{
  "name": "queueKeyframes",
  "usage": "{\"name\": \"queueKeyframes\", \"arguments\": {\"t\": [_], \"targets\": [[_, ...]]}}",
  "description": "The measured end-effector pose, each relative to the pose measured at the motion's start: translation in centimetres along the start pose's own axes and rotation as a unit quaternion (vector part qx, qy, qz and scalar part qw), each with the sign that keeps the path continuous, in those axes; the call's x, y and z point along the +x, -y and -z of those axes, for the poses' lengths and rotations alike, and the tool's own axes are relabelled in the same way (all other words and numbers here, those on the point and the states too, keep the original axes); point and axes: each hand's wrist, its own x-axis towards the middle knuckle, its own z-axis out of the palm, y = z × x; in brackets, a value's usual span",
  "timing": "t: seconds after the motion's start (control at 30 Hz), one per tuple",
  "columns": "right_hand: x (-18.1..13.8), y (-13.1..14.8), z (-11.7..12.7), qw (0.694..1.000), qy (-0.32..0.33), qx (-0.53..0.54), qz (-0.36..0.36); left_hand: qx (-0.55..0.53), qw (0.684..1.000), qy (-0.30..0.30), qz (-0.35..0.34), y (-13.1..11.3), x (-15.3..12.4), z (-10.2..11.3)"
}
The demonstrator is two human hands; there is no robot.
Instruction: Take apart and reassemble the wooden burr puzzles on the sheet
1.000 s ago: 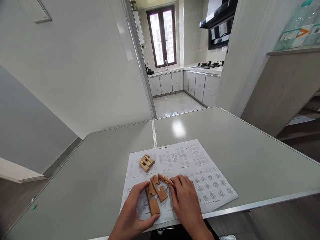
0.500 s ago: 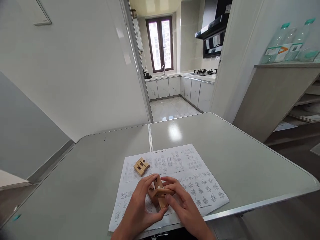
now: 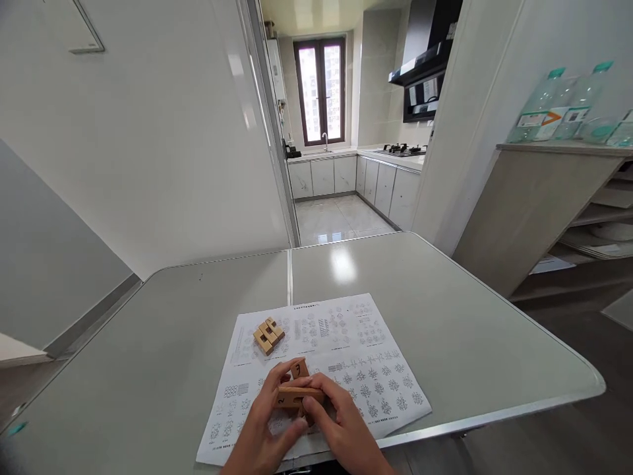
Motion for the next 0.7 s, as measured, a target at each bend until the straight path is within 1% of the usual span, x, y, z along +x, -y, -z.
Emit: {"name": "queueKeyframes", "arguments": {"t": [0.17,0.27,0.33,0.4,0.47,0.5,0.57,0.7], "targets": [[0.3,0.3,-0.3,0.998,0.003,-0.047,0.029,-0.074,0.995,-0.038,0.063,0.5,-0.6,0.5],[0.3,0.1,-0.2,0.997,-0.013,-0.063,0.036,-0.118,0.982,-0.097,0.109,1.1,-0.7,0.7],[0.3,-0.1,-0.1,0.997,-0.028,-0.072,0.031,-0.166,0.966,-0.136,0.145,1.6,-0.8,0.7],[0.3,-0.3,-0.2,0.996,-0.031,-0.081,0.025,-0.232,0.935,-0.179,0.198,1.9,-0.9,0.5],[0.3,-0.7,-0.2,0.996,-0.034,-0.073,0.024,-0.278,0.91,-0.211,0.224,2.0,-0.8,0.1],[0.4,-0.9,-0.2,0.997,-0.036,-0.063,0.024,-0.288,0.904,-0.218,0.229,1.9,-0.7,0.0],[0.5,-1.4,-0.3,0.998,-0.044,-0.04,0.025,-0.29,0.901,-0.228,0.226,1.5,-0.5,-0.3],[0.6,-2.2,-0.1,0.998,-0.055,-0.003,0.031,-0.28,0.912,-0.219,0.205,0.8,-0.3,-0.4]]}}
